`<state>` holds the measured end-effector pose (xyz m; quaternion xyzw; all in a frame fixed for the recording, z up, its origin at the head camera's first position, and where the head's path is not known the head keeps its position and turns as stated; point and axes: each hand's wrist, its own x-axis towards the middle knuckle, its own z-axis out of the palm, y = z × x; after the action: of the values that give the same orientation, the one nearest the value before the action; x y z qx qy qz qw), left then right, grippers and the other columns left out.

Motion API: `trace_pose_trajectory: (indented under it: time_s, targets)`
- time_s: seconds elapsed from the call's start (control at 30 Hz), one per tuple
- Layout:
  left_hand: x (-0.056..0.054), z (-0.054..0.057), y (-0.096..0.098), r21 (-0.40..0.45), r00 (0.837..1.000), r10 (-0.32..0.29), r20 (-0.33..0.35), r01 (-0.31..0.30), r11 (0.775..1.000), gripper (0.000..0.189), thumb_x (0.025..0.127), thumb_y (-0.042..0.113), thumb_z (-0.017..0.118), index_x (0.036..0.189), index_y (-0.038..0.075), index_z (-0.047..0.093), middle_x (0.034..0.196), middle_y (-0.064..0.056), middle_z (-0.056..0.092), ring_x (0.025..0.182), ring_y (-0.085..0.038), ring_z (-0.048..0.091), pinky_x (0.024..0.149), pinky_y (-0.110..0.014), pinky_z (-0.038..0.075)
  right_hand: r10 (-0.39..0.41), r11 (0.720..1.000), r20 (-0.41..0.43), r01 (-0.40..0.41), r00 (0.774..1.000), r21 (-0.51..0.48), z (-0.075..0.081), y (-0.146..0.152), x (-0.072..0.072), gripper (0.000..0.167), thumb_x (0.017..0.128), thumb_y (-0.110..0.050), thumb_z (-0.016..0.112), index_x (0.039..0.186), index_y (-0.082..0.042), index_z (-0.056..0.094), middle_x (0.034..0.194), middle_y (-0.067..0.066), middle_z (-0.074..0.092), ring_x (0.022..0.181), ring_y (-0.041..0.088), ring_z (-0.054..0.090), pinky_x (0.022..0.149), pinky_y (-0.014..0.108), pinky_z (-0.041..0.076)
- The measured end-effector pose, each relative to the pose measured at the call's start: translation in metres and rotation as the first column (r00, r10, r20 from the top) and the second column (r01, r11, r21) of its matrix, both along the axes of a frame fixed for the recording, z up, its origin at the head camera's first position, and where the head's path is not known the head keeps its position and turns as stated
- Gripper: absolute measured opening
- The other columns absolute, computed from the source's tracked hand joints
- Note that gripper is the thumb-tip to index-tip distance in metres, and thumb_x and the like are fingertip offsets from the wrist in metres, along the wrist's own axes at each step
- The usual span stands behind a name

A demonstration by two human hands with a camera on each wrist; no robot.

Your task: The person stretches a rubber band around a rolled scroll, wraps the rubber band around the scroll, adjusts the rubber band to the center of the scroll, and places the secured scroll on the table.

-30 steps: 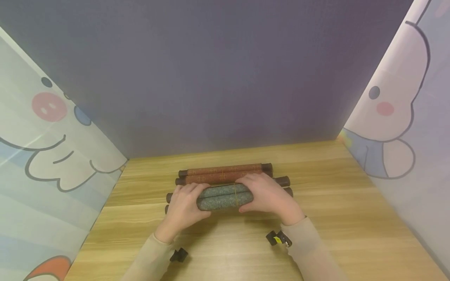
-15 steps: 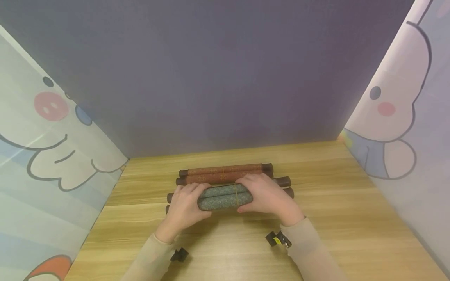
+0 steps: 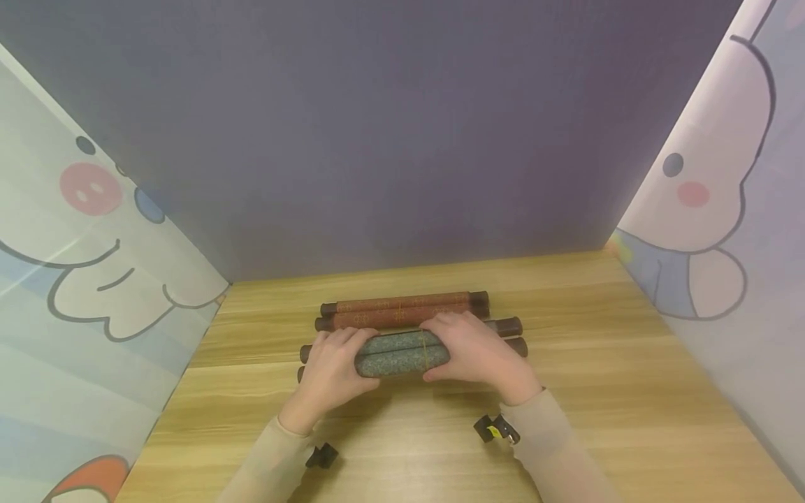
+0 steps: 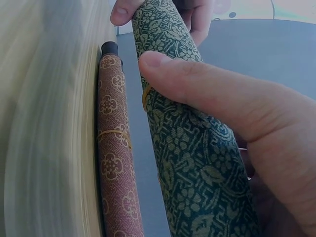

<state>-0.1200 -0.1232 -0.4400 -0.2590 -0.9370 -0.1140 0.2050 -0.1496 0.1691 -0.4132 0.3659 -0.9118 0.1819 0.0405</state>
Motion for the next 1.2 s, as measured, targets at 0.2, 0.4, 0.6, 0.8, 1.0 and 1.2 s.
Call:
trace_pose_trajectory:
  time_s: [0.2,0.4,0.6,0.8,1.0,1.2]
  targets:
    - [0.000,0.000,0.000,-0.016,1.000,-0.003,-0.014,0.002,1.000,0.087,0.057,0.041,0.109,0.133,0.018,0.073,0.114,-0.005,0.078,0.101,-0.028,0.074,0.084,-0.048,0.050,0.014,1.000,0.015,-0.014,1.000,-0.004,-0.004,-0.003,0.000,0.084,0.077,-0.045,0.100,0.143,-0.004,0.067,0.135,0.012,0.071,0.121,0.032,0.070,0.108,0.064,0.051]
    - [0.001,0.001,0.000,-0.015,0.999,-0.004,-0.042,0.003,1.000,0.087,0.055,0.040,0.109,0.132,0.018,0.074,0.113,-0.006,0.078,0.099,-0.028,0.074,0.083,-0.049,0.050,0.039,0.999,0.036,-0.038,0.999,-0.009,-0.005,-0.008,0.000,0.085,0.080,-0.045,0.098,0.147,-0.003,0.064,0.139,0.013,0.070,0.125,0.037,0.069,0.110,0.068,0.048]
    - [0.002,0.001,0.001,-0.005,0.999,0.005,-0.048,-0.005,1.000,0.088,0.055,0.039,0.110,0.132,0.018,0.074,0.112,-0.006,0.077,0.098,-0.028,0.074,0.083,-0.049,0.048,0.033,0.999,-0.004,-0.033,0.999,-0.016,-0.005,-0.012,0.001,0.091,0.077,-0.048,0.099,0.147,-0.002,0.065,0.141,0.014,0.071,0.127,0.038,0.069,0.113,0.072,0.043]
    - [0.004,0.002,0.004,0.026,0.999,-0.004,-0.037,0.005,1.000,0.085,0.055,0.036,0.110,0.130,0.018,0.074,0.111,-0.006,0.077,0.096,-0.028,0.074,0.081,-0.050,0.049,0.068,0.997,-0.077,-0.070,0.995,-0.019,-0.008,-0.021,0.003,0.096,0.074,-0.055,0.096,0.147,-0.002,0.064,0.139,0.013,0.072,0.125,0.035,0.070,0.112,0.068,0.046]
    - [0.004,0.002,0.004,0.029,0.999,-0.010,-0.033,0.010,1.000,0.084,0.056,0.035,0.109,0.130,0.017,0.074,0.110,-0.006,0.078,0.095,-0.028,0.075,0.080,-0.048,0.050,0.085,0.996,-0.128,-0.086,0.988,0.001,-0.010,-0.028,0.005,0.102,0.071,-0.058,0.094,0.150,-0.001,0.062,0.139,0.014,0.071,0.124,0.034,0.070,0.111,0.066,0.048]
    - [0.003,0.002,0.003,0.028,1.000,-0.009,-0.020,0.010,1.000,0.083,0.057,0.036,0.108,0.130,0.018,0.074,0.111,-0.006,0.078,0.096,-0.028,0.075,0.080,-0.048,0.050,0.042,0.999,-0.075,-0.044,0.996,-0.025,-0.006,-0.028,0.007,0.110,0.069,-0.060,0.096,0.156,-0.003,0.057,0.143,0.014,0.069,0.129,0.036,0.068,0.114,0.068,0.045]
